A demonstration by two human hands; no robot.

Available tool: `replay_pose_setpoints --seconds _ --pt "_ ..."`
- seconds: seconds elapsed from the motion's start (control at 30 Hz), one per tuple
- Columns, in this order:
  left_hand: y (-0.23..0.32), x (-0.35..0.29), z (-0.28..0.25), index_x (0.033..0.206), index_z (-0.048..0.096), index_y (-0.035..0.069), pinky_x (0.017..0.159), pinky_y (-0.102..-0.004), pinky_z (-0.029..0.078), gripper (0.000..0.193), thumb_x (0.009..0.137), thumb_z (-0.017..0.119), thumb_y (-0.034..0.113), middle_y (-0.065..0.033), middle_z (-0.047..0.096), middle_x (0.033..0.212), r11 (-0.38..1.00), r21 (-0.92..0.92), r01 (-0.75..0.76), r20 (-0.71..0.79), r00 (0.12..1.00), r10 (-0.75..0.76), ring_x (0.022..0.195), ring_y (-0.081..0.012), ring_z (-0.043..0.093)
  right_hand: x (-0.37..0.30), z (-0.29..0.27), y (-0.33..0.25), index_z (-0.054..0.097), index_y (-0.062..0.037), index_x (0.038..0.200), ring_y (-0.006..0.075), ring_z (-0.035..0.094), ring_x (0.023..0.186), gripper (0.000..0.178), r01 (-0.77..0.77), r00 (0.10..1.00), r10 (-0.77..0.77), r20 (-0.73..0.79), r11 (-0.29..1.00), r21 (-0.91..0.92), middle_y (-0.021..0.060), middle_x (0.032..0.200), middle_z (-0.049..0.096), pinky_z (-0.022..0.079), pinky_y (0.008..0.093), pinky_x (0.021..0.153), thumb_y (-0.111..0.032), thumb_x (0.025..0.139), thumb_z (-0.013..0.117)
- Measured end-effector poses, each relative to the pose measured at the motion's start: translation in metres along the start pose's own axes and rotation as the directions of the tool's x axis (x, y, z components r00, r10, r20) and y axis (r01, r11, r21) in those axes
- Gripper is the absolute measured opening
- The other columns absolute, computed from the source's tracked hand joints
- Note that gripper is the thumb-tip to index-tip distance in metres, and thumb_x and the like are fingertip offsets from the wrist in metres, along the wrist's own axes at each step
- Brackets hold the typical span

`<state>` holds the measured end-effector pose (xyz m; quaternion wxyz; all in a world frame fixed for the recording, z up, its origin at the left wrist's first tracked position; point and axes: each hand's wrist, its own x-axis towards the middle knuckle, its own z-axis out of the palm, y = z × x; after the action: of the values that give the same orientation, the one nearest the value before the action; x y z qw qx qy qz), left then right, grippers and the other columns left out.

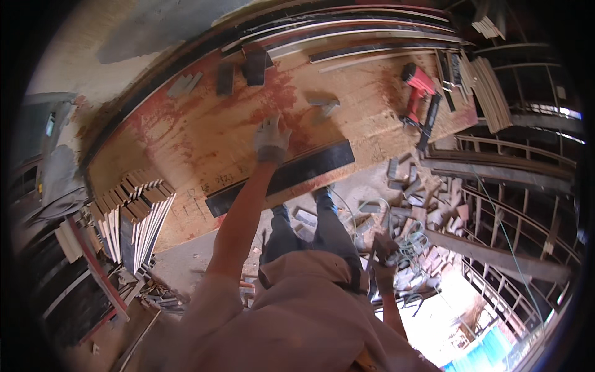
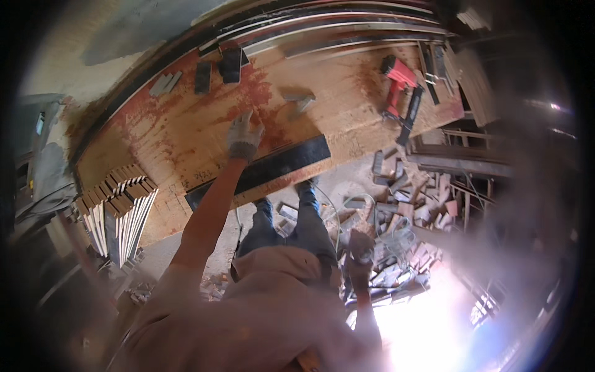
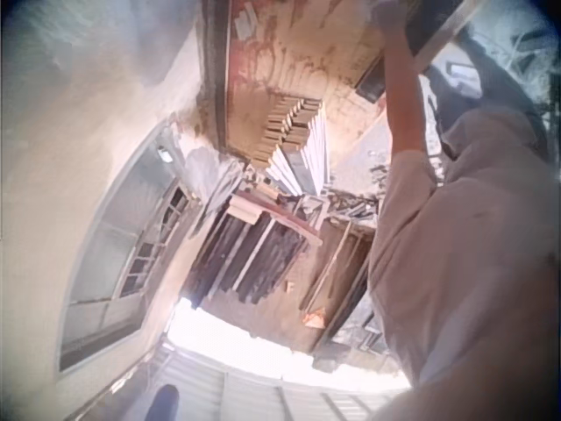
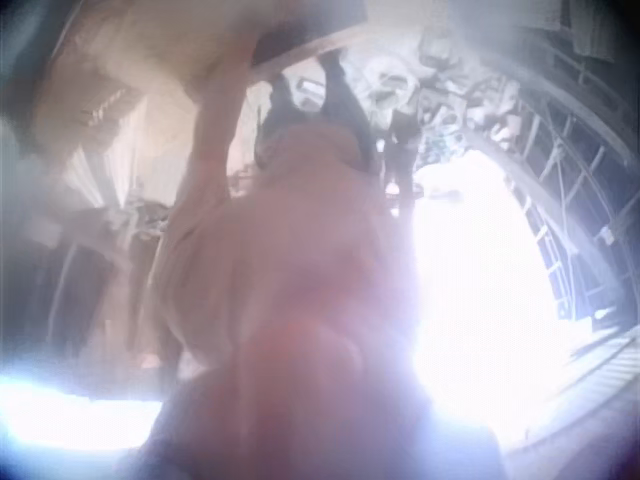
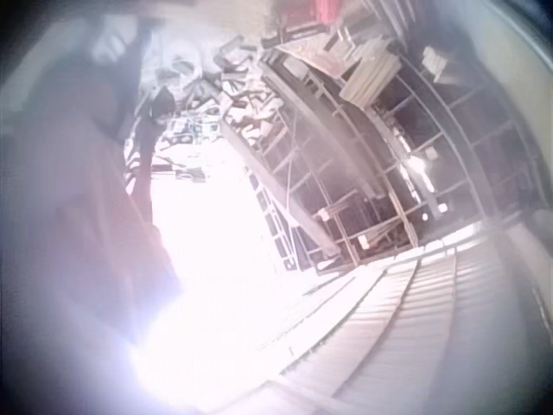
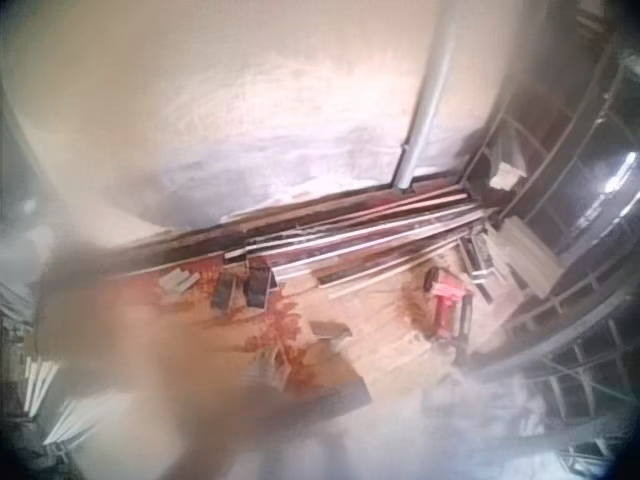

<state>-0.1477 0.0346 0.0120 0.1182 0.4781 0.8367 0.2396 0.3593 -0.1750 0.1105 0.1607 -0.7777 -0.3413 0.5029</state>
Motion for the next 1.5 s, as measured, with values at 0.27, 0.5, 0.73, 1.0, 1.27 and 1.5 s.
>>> replay_pose_setpoints --seconds 0.27,0.5,0.73,1.0,1.27,1.5 --pt "-0.034 0.179 0.028 0.139 0.048 0.006 0.100 -0.0443 0.049 0.097 0.065 0.083 0.059 -0.0201 0.057 0.133 0.798 0.307 0.519 -0.258 0.852 -0.455 0.120 -0.0360 0.058 0.007 -0.035 -0.040 0.059 -0.0049 0.096 0.0107 0.055 0.049 0.023 -0.159 0.977 0.173 -0.122 0.981 0.115 0.0001 0.063 0.057 0.043 0.0271 0.043 0.001 0.078 0.073" --pt "0.005 0.125 0.044 0.121 0.064 0.009 0.082 -0.0450 0.054 0.065 0.071 0.082 0.048 -0.0152 0.072 0.109 0.932 0.172 0.318 0.153 0.926 -0.344 0.101 -0.0309 0.069 0.031 -0.072 -0.020 0.062 -0.0042 0.098 0.0062 0.051 0.055 0.018 -0.097 0.989 0.081 -0.121 0.987 -0.132 -0.0015 0.068 0.058 0.042 0.0256 0.048 -0.002 0.082 0.072" --pt "0.077 -0.101 0.050 0.137 0.049 0.003 0.101 -0.0530 0.047 0.076 0.074 0.083 0.030 -0.0228 0.058 0.132 0.944 0.063 -0.324 0.219 0.927 0.304 0.122 -0.0426 0.056 0.124 -0.032 -0.035 0.067 -0.0016 0.091 0.0094 0.064 0.067 0.021 -0.086 0.990 0.085 0.111 0.996 0.009 0.0039 0.078 0.067 0.050 0.0277 0.053 -0.013 0.081 0.081" --pt "0.103 -0.088 0.078 0.149 0.037 0.002 0.117 -0.0574 0.030 0.098 0.070 0.087 0.032 -0.0243 0.048 0.145 0.919 0.011 -0.394 0.253 0.890 0.379 0.139 -0.0429 0.041 0.153 0.004 -0.062 0.065 0.0024 0.100 0.0245 0.073 0.086 0.050 0.262 0.962 -0.273 -0.003 0.925 -0.275 0.0147 0.090 0.072 0.058 0.0387 0.070 -0.033 0.073 0.088" --pt "0.092 -0.089 0.095 0.146 0.040 0.001 0.114 -0.0558 0.035 0.093 0.072 0.086 0.035 -0.0240 0.049 0.145 0.906 0.116 -0.407 0.339 0.874 0.349 0.137 -0.0436 0.044 0.144 0.025 -0.121 0.068 -0.0026 0.107 0.0315 0.074 0.084 0.048 0.283 0.958 -0.253 0.138 0.914 -0.291 0.0157 0.087 0.073 0.059 0.0398 0.072 -0.031 0.072 0.086" --pt "0.102 -0.086 0.096 0.145 0.041 0.001 0.118 -0.0564 0.030 0.095 0.069 0.087 0.032 -0.0246 0.048 0.146 0.923 0.199 -0.330 0.416 0.881 0.225 0.140 -0.0408 0.041 0.151 0.048 -0.108 0.053 0.0033 0.123 0.0313 0.069 0.095 0.079 0.339 0.933 -0.289 0.212 0.906 -0.254 0.0194 0.106 0.065 0.056 0.0416 0.078 -0.039 0.068 0.091"
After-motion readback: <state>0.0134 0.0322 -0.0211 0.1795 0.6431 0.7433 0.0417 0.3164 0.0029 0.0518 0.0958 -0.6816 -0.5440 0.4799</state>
